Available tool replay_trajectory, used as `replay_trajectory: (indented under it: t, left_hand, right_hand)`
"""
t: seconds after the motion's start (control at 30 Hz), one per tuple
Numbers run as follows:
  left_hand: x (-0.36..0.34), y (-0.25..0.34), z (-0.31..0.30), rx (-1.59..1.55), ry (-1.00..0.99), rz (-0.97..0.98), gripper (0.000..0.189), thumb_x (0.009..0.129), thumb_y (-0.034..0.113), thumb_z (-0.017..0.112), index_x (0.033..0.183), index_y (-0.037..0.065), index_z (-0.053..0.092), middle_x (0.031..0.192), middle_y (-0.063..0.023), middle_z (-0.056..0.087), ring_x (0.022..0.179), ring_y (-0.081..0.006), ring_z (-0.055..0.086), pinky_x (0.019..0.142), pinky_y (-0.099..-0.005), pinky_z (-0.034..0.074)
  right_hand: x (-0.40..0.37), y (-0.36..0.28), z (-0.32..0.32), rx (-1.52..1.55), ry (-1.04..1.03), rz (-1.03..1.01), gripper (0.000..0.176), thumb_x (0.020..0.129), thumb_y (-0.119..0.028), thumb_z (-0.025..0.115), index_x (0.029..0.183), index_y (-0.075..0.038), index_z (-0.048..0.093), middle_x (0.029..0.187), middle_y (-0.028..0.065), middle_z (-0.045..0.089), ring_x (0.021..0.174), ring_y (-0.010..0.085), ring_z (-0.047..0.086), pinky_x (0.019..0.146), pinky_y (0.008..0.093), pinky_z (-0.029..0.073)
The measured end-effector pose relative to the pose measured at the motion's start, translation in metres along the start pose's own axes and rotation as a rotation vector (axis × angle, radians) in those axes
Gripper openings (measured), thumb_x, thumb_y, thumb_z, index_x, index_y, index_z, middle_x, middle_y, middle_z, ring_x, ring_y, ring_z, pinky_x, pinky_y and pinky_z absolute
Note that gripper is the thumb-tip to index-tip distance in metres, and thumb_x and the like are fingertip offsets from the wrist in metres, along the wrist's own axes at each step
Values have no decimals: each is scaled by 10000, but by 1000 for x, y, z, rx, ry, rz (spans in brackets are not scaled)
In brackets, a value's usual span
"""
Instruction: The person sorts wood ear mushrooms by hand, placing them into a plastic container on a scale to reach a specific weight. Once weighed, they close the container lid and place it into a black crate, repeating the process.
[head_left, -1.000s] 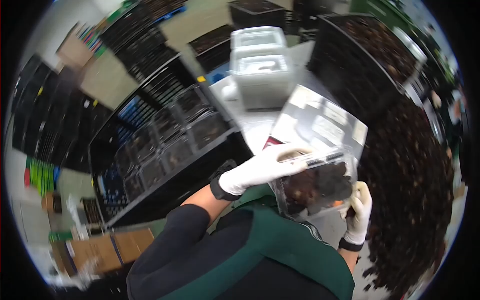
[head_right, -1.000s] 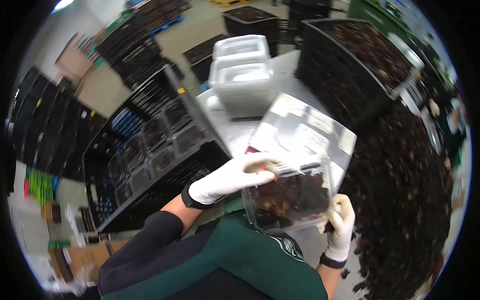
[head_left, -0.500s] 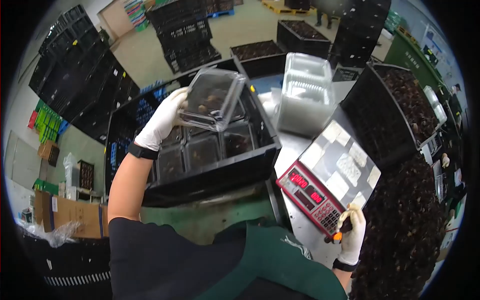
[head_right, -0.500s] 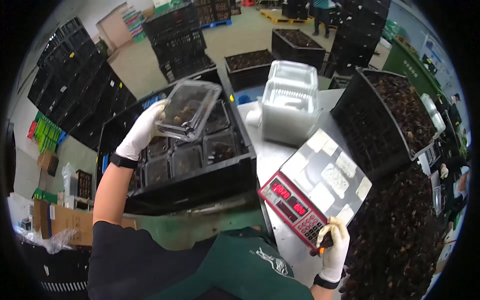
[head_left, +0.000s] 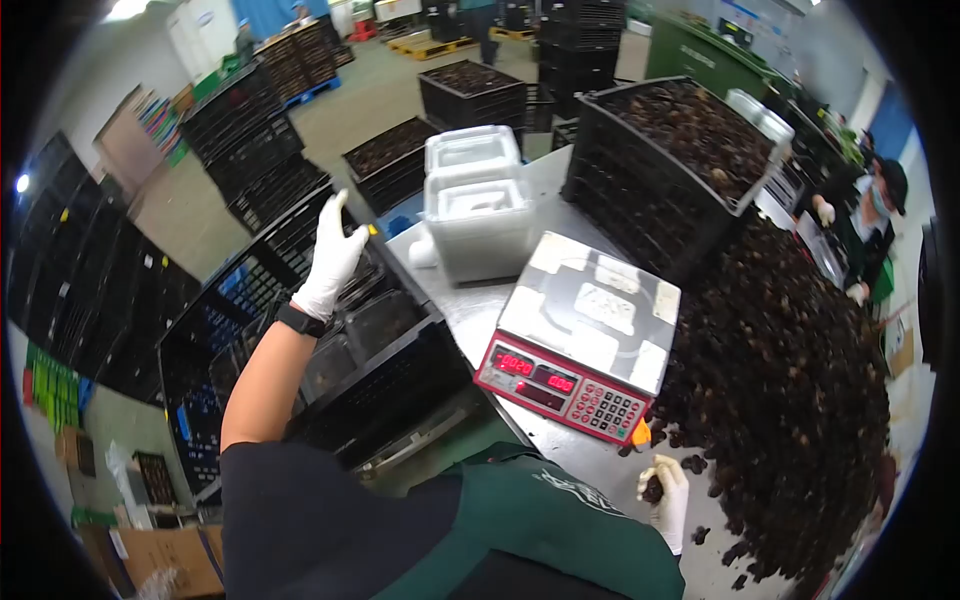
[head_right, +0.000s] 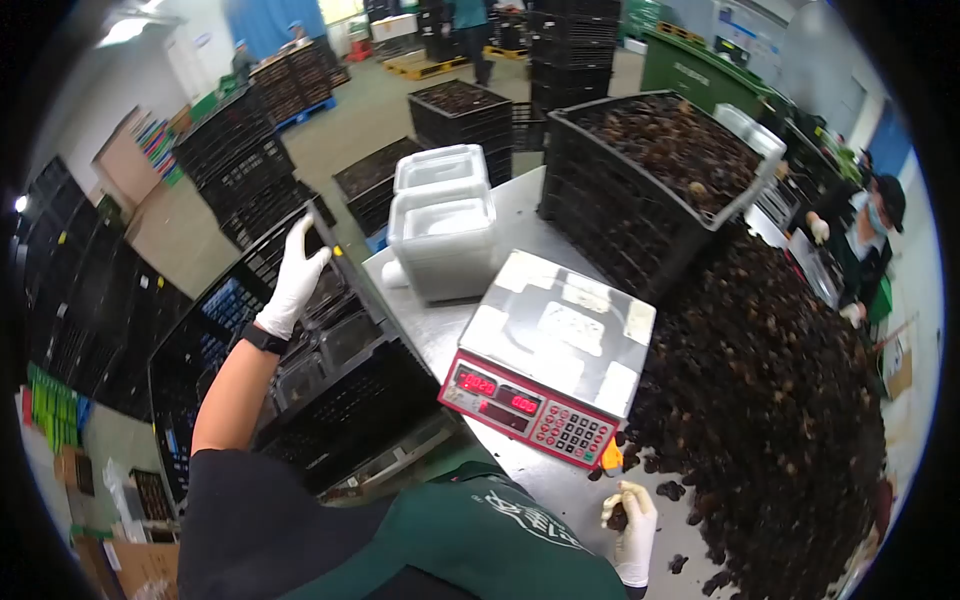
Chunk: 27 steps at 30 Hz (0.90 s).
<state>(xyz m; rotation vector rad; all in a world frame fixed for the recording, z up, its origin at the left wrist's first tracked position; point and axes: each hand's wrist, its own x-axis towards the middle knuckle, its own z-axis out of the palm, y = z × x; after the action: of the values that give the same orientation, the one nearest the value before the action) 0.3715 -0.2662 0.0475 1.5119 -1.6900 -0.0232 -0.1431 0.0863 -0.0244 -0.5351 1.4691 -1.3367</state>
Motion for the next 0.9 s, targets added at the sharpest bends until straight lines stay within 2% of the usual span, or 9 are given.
replay_trajectory:
  t: [0.1,0.23,0.27,0.4,0.47,0.57,0.63,0.73,0.9]
  left_hand:
    - [35,111,12,-53,-104,467,598,834,151,657,1397,56,479,1368,-225,530,1298,-378,487,1107,-476,370]
    - [52,108,94,270,-611,425,346,845,154,629,1165,24,628,1113,-234,658,1020,-397,625,900,-452,504]
    - [62,87,114,194,-755,522,200,854,168,609,953,11,682,932,-239,674,893,-401,649,803,-472,514]
    - [76,74,132,458,-608,513,190,798,202,663,828,22,719,790,-205,691,732,-348,682,664,-457,524]
    - [84,80,122,277,-562,498,159,672,151,790,734,41,693,708,-150,690,654,-303,677,639,-421,532]
    - [98,97,102,259,-624,559,191,696,119,811,777,6,680,717,-125,688,636,-245,645,621,-367,508]
    - [133,86,97,30,-924,241,141,808,102,741,852,-24,695,719,-56,673,639,-174,612,606,-313,488]
    - [157,118,75,-85,-573,304,175,937,105,644,994,-58,672,835,-58,675,763,-138,608,684,-280,489]
    - [40,241,67,-341,-509,451,176,952,101,642,1038,-50,669,892,-74,686,823,-152,614,748,-313,500]
  right_hand:
    - [-13,19,-4,21,4,115,183,1012,-128,491,1101,0,587,759,91,635,614,141,591,529,261,475]
    - [-25,36,11,26,61,204,185,972,-90,533,1093,21,618,774,93,659,644,127,603,597,254,492]
    - [-24,56,4,-33,46,164,185,983,-102,524,1090,17,618,774,85,659,632,120,597,585,249,487]
    - [-21,125,-14,-111,118,18,186,1017,-141,504,1069,-8,624,774,49,649,584,92,567,517,230,459]
    - [-24,115,-16,28,173,46,193,1018,-170,527,1046,-14,638,765,33,636,565,79,550,501,224,456]
    - [-31,94,-15,7,183,67,220,994,-171,533,1108,-45,673,782,15,652,595,63,581,502,228,489]
    - [-33,87,-15,2,189,68,221,992,-182,546,1113,-46,670,767,10,653,614,61,591,543,224,506]
    - [-32,97,-16,19,194,14,194,958,-145,576,1082,-39,681,760,21,669,637,83,615,602,245,526]
    - [-41,100,-53,-400,944,-271,181,859,-188,613,990,-154,733,842,94,710,749,247,685,689,361,540]
